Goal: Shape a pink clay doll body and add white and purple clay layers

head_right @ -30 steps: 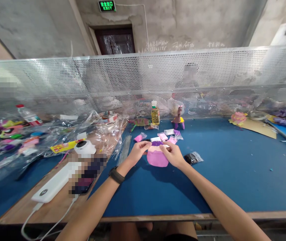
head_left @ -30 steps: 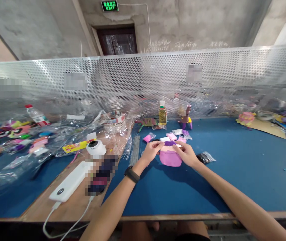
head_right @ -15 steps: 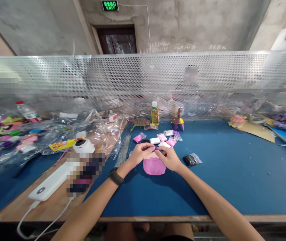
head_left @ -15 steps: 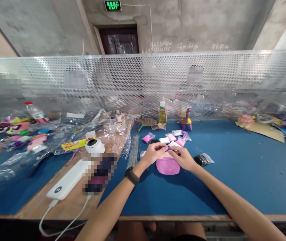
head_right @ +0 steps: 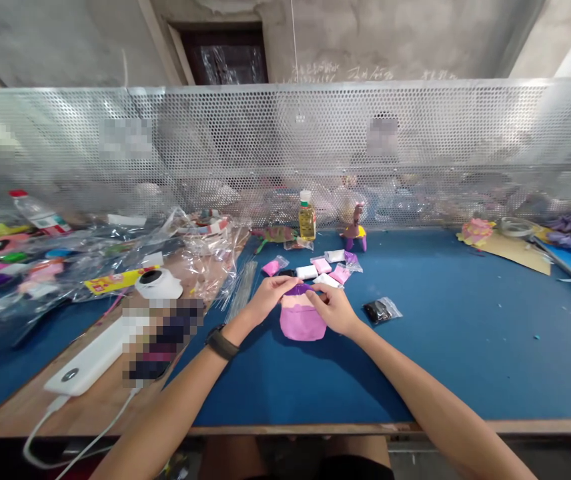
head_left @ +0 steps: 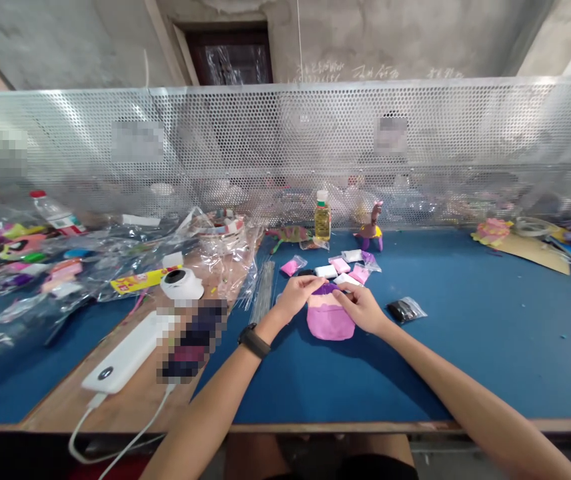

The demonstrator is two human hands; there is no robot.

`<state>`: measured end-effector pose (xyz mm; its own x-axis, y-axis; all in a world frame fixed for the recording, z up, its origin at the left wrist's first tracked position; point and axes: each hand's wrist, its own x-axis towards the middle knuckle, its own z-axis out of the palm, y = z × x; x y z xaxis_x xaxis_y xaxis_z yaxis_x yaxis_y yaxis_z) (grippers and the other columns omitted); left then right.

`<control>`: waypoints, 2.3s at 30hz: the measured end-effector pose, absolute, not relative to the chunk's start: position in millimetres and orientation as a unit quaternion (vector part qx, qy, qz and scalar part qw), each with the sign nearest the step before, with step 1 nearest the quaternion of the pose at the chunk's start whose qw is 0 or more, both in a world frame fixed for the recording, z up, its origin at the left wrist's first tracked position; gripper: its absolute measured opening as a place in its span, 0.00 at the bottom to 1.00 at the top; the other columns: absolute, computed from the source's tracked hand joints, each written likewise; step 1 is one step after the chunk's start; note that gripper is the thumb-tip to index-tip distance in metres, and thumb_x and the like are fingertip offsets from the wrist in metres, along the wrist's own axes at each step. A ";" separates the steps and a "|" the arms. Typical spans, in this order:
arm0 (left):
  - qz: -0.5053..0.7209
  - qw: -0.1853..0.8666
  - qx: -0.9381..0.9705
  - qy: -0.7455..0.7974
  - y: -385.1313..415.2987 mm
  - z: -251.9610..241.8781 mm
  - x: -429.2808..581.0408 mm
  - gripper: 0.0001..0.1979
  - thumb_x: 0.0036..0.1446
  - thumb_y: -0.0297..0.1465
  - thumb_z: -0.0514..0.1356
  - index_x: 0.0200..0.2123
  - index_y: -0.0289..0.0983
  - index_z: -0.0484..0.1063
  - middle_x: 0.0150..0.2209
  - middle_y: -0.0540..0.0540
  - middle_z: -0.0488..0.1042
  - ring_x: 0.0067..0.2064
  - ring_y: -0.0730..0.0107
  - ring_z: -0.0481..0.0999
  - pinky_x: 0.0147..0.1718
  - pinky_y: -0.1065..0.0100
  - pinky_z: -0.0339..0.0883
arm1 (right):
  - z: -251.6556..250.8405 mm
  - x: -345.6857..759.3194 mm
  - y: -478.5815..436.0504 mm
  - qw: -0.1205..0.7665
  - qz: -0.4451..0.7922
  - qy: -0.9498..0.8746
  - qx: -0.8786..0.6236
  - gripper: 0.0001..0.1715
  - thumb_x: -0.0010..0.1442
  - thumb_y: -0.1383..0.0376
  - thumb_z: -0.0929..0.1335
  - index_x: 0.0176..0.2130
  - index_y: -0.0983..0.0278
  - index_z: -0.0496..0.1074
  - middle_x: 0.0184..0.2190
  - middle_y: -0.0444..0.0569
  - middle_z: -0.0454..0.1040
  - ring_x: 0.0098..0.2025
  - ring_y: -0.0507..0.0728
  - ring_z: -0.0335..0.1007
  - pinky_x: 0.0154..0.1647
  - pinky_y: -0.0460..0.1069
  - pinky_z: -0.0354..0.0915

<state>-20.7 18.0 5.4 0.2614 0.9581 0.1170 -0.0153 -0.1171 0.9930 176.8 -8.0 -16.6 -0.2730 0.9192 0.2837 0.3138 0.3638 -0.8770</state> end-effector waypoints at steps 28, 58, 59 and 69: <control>0.504 0.459 0.621 0.386 9.2 3.0 -12.1 0.17 0.55 0.41 0.66 0.41 0.33 0.83 0.36 0.42 0.81 0.36 0.64 0.77 0.33 0.68 0.67 | -8.2 182.4 -9.8 0.432 0.348 -0.697 -0.454 0.22 0.65 0.47 0.65 0.39 0.63 0.72 0.17 0.39 0.57 0.19 0.49 0.48 0.19 0.47 0.45; 0.403 0.578 0.602 0.376 17.2 -6.4 -20.6 0.21 0.46 0.44 0.72 0.35 0.31 0.81 0.29 0.46 0.77 0.30 0.71 0.71 0.29 0.71 0.60 | -5.2 194.6 0.5 0.389 0.447 -0.686 -0.421 0.28 0.58 0.42 0.69 0.30 0.65 0.70 0.23 0.41 0.60 0.25 0.49 0.50 0.25 0.47 0.48; 0.402 0.574 0.605 0.377 17.4 -5.8 -21.1 0.21 0.46 0.44 0.72 0.35 0.31 0.81 0.29 0.46 0.77 0.30 0.71 0.71 0.30 0.71 0.60 | -5.4 194.9 1.0 0.385 0.452 -0.686 -0.420 0.29 0.58 0.42 0.69 0.29 0.65 0.69 0.23 0.41 0.60 0.25 0.49 0.50 0.25 0.47 0.48; 0.366 0.538 0.660 0.377 21.0 -8.9 -27.4 0.19 0.49 0.44 0.70 0.32 0.31 0.80 0.26 0.48 0.74 0.28 0.72 0.68 0.29 0.71 0.58 | -6.7 195.3 1.5 0.391 0.416 -0.700 -0.429 0.28 0.59 0.43 0.69 0.27 0.65 0.68 0.22 0.41 0.59 0.26 0.50 0.51 0.25 0.47 0.49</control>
<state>-27.4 21.0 -8.9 0.4491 0.8901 0.0772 0.1036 -0.1377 0.9850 195.3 1.5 -6.7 -0.3269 0.9257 0.1903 0.2756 0.2859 -0.9178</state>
